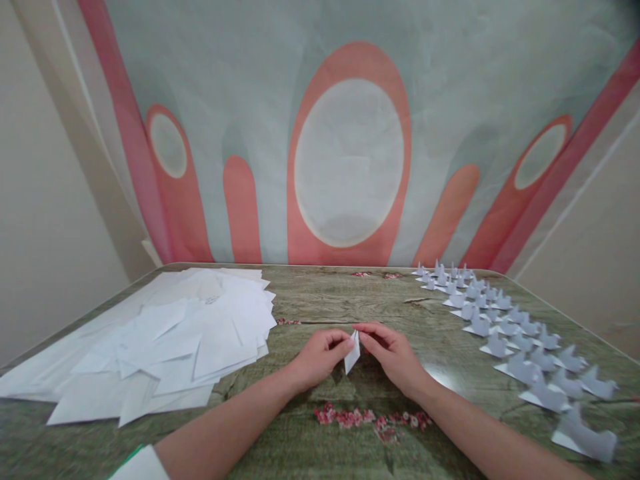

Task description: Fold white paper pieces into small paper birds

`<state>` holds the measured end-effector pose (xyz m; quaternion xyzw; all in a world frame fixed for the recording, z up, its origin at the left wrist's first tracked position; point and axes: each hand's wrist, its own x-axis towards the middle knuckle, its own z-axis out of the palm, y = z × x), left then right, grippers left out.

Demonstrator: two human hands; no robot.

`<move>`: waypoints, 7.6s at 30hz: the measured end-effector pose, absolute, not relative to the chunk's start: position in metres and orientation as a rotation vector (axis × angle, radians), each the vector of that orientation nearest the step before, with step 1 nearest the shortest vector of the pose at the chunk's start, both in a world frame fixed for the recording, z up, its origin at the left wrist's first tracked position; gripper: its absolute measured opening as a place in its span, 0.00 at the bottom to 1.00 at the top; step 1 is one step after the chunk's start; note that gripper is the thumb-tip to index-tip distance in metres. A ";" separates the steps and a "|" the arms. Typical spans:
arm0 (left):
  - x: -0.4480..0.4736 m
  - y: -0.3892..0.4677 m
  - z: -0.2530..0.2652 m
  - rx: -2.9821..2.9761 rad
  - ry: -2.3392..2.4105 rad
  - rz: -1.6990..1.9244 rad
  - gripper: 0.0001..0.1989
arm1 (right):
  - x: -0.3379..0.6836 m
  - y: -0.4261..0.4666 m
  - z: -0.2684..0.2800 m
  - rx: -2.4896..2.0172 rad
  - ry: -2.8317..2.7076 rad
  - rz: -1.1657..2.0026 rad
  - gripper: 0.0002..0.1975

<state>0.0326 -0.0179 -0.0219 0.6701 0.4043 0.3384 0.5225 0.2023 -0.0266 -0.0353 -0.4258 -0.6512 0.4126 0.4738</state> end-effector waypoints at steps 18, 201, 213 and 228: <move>0.035 -0.019 -0.023 1.704 1.026 0.816 0.16 | 0.200 -0.026 -0.038 -1.034 -1.635 0.947 0.12; 0.038 -0.020 -0.031 1.225 1.067 1.066 0.12 | 0.200 -0.033 -0.039 -1.052 -1.899 0.388 0.05; 0.040 -0.022 -0.029 1.202 1.066 1.098 0.13 | 0.197 -0.036 -0.033 -1.037 -1.890 0.448 0.06; 0.039 -0.020 -0.026 1.072 0.984 1.123 0.18 | 0.195 -0.036 -0.033 -1.033 -1.829 0.509 0.04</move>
